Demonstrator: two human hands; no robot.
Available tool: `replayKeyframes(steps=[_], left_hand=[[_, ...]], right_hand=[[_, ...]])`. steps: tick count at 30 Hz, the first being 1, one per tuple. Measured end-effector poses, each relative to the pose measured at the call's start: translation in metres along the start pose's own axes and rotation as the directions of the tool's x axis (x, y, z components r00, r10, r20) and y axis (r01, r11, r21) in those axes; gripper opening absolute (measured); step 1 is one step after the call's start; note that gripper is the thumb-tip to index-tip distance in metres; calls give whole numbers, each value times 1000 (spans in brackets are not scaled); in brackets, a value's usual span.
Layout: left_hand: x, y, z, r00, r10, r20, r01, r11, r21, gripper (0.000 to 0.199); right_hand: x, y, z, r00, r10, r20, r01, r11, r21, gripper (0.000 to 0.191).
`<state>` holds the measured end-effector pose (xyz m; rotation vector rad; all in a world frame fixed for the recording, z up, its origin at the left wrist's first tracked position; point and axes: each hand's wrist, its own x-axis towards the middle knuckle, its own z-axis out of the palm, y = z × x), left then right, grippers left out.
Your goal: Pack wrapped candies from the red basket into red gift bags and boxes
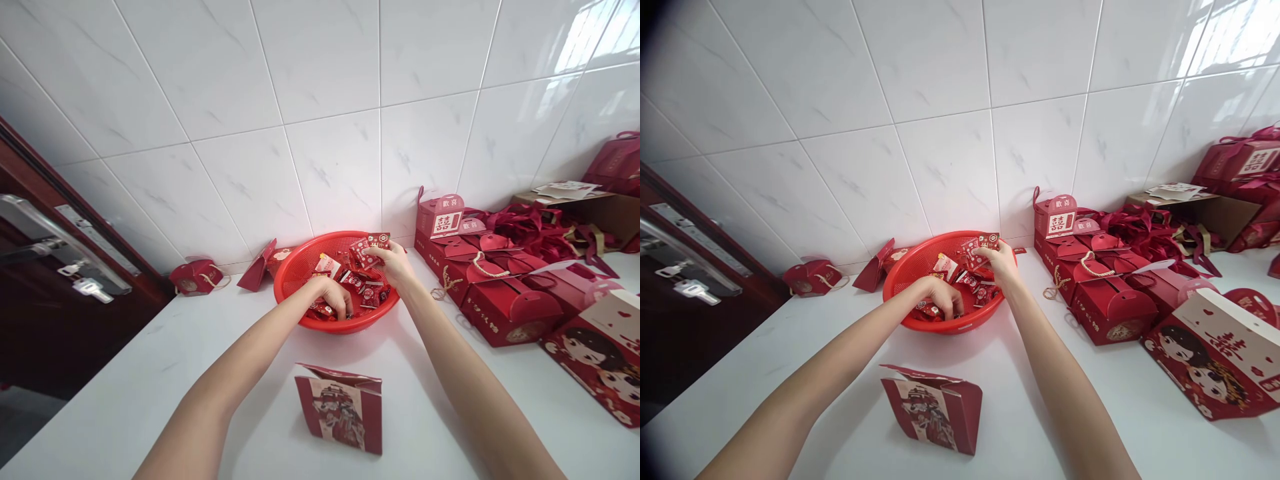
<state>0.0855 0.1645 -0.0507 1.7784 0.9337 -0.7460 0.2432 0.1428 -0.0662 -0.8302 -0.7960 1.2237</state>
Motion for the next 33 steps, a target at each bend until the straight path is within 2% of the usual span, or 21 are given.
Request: replayKeyframes(steps=[4,8,15,17,19,21,23,27,33], left_hand=[[-7,3,-1,997,-74,-16,73,997,-15,15],[-7,-2,-4,987,-156,-48,158,986,45,20],[-4,-12,-8,988,-137,-69,143,985,98,25],[-5,-15,-9,981,-91,-171,105,991,79,30],[-6,-18,-11,929,-16,-369,34,999,42,37],[-7,-23,-13,838,43,-544,-43,999,12,41],[-6,-27,-15,758,68,-648,-97,995,-9,45],[-2,-34,-19,606,93,-790,-197,980,-36,66],[1,-39,-22,454,122,-883,-321,947,-34,75]], right_hand=[[0,0,0,1000,0,7,0,1000,-1,26],[-1,-1,0,1000,2,15,-2,1000,-5,26],[0,0,0,1000,1,16,-1,1000,-5,28],[0,0,0,1000,0,13,1,1000,-6,27],[0,0,0,1000,-4,12,4,1000,-8,27],[0,0,0,1000,-8,14,8,1000,-10,27],[0,0,0,1000,-12,15,12,1000,-13,27],[1,0,0,1000,-13,15,13,1000,-17,27],[-1,-3,0,1000,-9,14,9,1000,-16,25]])
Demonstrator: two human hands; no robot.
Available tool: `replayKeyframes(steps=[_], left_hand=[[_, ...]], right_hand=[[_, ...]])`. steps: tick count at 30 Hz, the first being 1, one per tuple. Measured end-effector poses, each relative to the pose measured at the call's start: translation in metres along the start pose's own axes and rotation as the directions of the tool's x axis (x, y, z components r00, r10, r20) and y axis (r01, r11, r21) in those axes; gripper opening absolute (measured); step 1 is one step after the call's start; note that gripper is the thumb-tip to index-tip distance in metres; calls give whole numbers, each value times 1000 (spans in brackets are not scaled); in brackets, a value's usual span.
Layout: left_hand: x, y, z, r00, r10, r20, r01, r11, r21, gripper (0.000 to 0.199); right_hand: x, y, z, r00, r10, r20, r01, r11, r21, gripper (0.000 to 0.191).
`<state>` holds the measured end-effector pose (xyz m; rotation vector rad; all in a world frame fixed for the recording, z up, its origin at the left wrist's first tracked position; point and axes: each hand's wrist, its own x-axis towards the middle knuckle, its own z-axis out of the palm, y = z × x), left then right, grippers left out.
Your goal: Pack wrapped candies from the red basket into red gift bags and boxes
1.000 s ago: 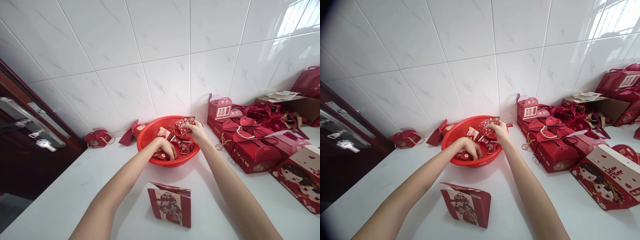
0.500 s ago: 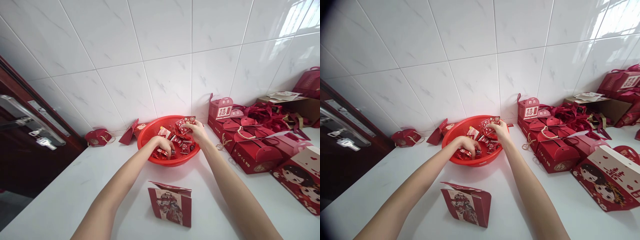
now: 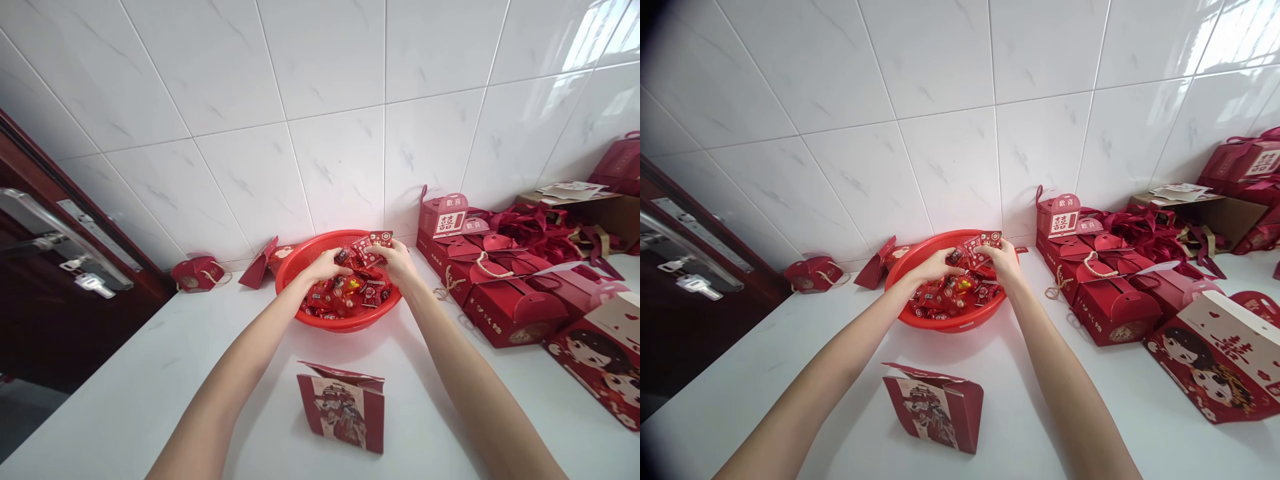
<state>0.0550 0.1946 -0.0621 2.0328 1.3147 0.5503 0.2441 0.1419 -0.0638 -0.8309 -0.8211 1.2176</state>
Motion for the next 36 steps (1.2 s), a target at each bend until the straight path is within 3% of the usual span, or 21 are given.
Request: replayKeyframes(steps=[5,11,22,27,31,36], left_hand=[[-1,2,0,995,-11,-98,9,1000,-22,77],[-2,8,0,993,75,-90,-78,997,-24,59],[-1,8,0,993,106,-59,-107,994,-30,34],[2,4,0,990,125,-59,-128,990,-61,40],[0,5,1,984,167,-67,-177,963,-204,51],[-6,11,0,988,145,-50,-153,936,-316,55]], right_hand=[[0,0,-1,1000,6,1,-6,1000,-8,25],[2,1,-1,1000,4,6,-4,1000,-5,25],[1,1,0,1000,11,28,-11,1000,7,23],[2,2,-1,1000,10,25,-11,1000,15,24],[2,2,-1,1000,12,28,-12,1000,17,24],[2,2,-1,1000,19,23,-19,1000,2,25]])
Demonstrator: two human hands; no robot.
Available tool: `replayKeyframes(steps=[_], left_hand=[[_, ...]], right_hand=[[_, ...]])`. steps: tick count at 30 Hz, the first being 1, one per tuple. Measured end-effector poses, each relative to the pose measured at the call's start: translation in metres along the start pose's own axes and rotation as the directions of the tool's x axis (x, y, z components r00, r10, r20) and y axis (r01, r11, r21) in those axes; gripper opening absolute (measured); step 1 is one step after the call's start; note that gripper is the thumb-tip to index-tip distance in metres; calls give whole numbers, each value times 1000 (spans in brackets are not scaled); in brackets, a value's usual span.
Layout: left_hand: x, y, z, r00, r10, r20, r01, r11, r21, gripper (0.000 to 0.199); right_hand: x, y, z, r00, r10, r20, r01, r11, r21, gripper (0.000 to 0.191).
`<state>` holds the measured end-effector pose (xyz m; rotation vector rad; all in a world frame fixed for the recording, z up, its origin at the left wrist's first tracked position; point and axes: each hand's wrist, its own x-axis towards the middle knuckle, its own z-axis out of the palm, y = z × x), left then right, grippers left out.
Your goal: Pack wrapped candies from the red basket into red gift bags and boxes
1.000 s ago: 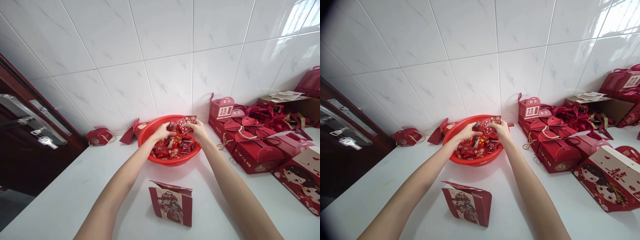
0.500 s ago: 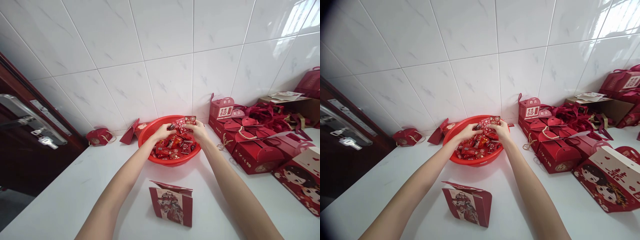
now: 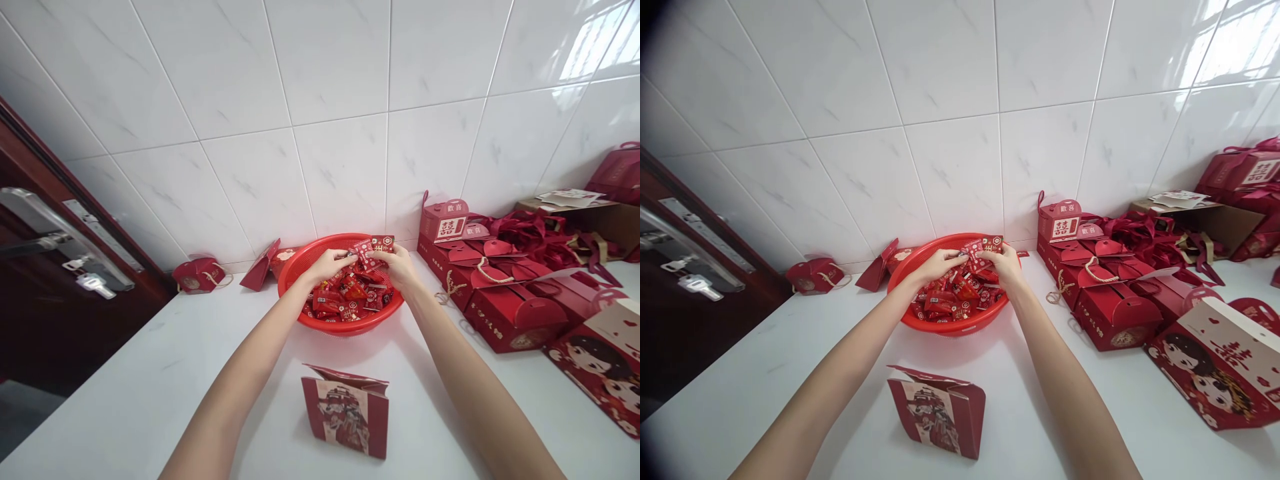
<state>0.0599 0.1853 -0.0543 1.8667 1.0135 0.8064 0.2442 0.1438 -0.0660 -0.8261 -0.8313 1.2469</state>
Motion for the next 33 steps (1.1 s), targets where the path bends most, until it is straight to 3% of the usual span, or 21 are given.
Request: replayKeyframes(steps=[5,12,20,23,28,33], left_hand=[[-8,11,0,999,-18,-32,17,999,-31,53],[-30,21,8,983,-77,-164,40,975,-217,45],[-57,24,12,905,-287,-314,137,896,-423,38],[-66,27,14,876,-288,-386,81,878,-471,35],[-88,48,20,891,-159,-425,-128,810,-572,29],[-106,75,28,825,-119,-552,-309,723,-618,27]], right_hand=[[1,1,0,1000,-2,-8,2,1000,-3,26],[-6,-5,4,1000,-7,5,6,999,35,29],[-31,-24,20,995,-2,103,-4,998,60,32],[-43,-34,27,989,-12,147,3,998,63,33],[-67,-50,35,968,-18,250,9,999,35,33],[-96,-58,43,899,57,433,-37,998,-54,35]])
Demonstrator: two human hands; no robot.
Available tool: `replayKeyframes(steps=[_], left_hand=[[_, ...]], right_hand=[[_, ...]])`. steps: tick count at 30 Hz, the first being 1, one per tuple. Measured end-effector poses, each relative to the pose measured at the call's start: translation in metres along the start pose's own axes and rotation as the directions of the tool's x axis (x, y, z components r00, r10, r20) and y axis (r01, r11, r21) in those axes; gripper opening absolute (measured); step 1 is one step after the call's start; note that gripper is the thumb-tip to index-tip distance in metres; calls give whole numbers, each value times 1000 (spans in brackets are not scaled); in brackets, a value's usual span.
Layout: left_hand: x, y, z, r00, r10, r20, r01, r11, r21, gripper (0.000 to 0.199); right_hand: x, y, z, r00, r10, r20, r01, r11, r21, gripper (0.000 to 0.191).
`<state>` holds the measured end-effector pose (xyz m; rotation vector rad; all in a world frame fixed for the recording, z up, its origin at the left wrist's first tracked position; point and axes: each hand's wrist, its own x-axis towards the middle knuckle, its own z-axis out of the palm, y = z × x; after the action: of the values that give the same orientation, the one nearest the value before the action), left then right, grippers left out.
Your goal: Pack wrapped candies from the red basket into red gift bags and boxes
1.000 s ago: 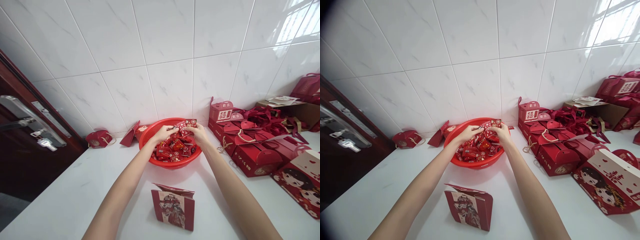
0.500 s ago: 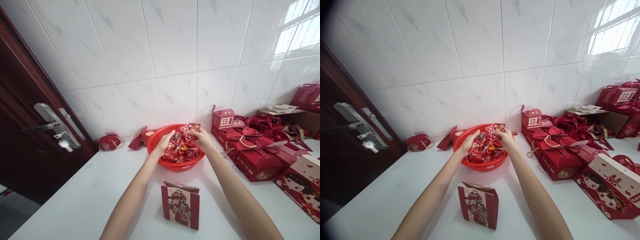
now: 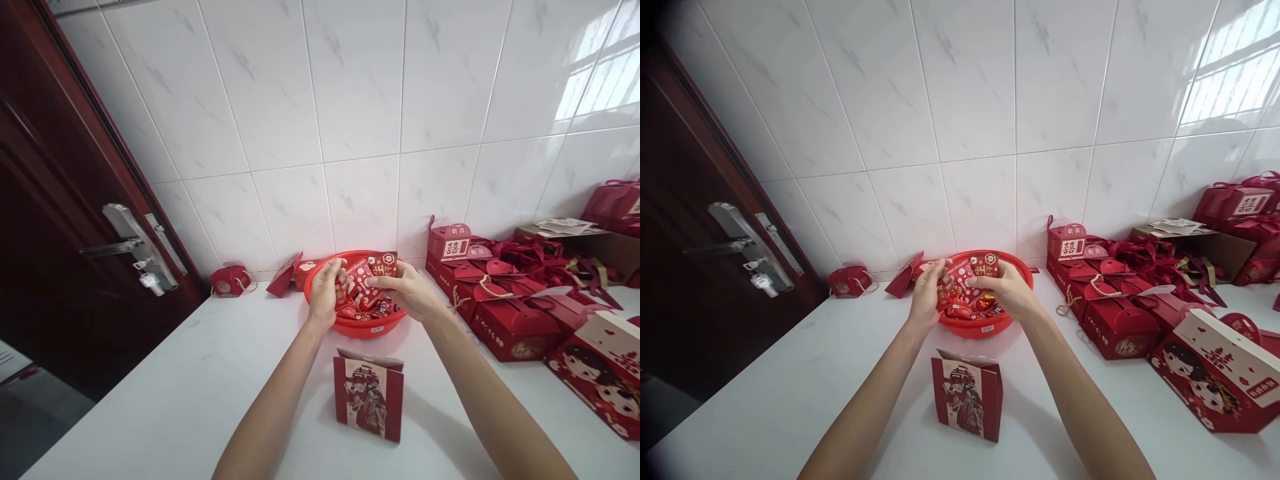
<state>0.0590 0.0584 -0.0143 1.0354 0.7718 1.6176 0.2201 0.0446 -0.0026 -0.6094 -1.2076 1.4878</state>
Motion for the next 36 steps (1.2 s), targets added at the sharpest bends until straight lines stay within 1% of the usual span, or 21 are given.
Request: replayKeyframes(steps=[2,4,8,10,12,14,16,21,23,25,27,28,29,30,31,32,33,34,35,36], left_hand=[[-7,6,6,998,32,-52,-34,999,-38,26],[-13,9,11,992,71,-100,-76,996,-50,27],[-21,11,16,971,185,-154,-194,980,-41,35],[-25,11,16,958,229,-171,-230,973,10,39],[-29,11,14,946,278,-167,-263,959,109,40],[-34,12,11,935,327,-140,-295,932,209,40],[-39,13,6,932,352,-91,-317,909,271,40],[-51,15,-9,941,328,81,-336,891,304,34],[-53,18,-15,944,303,131,-329,889,320,30],[-53,25,-21,953,241,181,-292,890,351,29],[-51,34,-30,948,166,273,-267,880,392,27],[-49,40,-34,930,119,348,-269,865,424,26],[-48,46,-39,896,56,440,-279,842,463,23],[-47,51,-44,845,-25,535,-295,811,504,21],[-47,56,-48,775,-124,619,-313,776,548,18],[-46,60,-52,696,-231,680,-328,741,586,15],[-46,62,-54,617,-326,716,-339,710,617,13],[-46,63,-56,548,-401,734,-349,688,637,12],[-46,63,-56,495,-454,741,-355,673,649,13],[-46,61,-56,458,-484,746,-360,666,653,14]], right_hand=[[-8,0,6,999,7,39,-7,1000,-24,37],[-14,0,12,999,-5,53,7,999,-53,39],[-24,2,20,997,-28,75,35,996,-88,36],[-27,2,23,996,-42,84,51,994,-98,34],[-30,1,26,996,-64,68,71,991,-113,34],[-31,1,27,996,-87,38,91,988,-124,36],[-33,-1,26,995,-101,20,103,986,-131,36],[-36,-7,20,991,-132,7,132,976,-174,34],[-38,-12,16,989,-146,12,146,971,-191,34],[-41,-18,11,987,-161,2,158,964,-216,36],[-46,-25,5,984,-179,-12,170,951,-257,37],[-48,-29,2,981,-190,-23,176,942,-285,36],[-51,-33,0,978,-203,-39,181,931,-316,36],[-54,-36,-3,974,-219,-58,186,919,-348,36],[-57,-40,-5,968,-237,-76,192,906,-377,36],[-59,-43,-7,962,-257,-91,201,894,-400,36],[-61,-46,-9,957,-274,-98,210,883,-419,36],[-62,-48,-10,953,-288,-97,220,874,-432,35],[-63,-50,-12,951,-296,-89,229,868,-441,35],[-63,-51,-12,951,-300,-79,235,863,-446,34]])
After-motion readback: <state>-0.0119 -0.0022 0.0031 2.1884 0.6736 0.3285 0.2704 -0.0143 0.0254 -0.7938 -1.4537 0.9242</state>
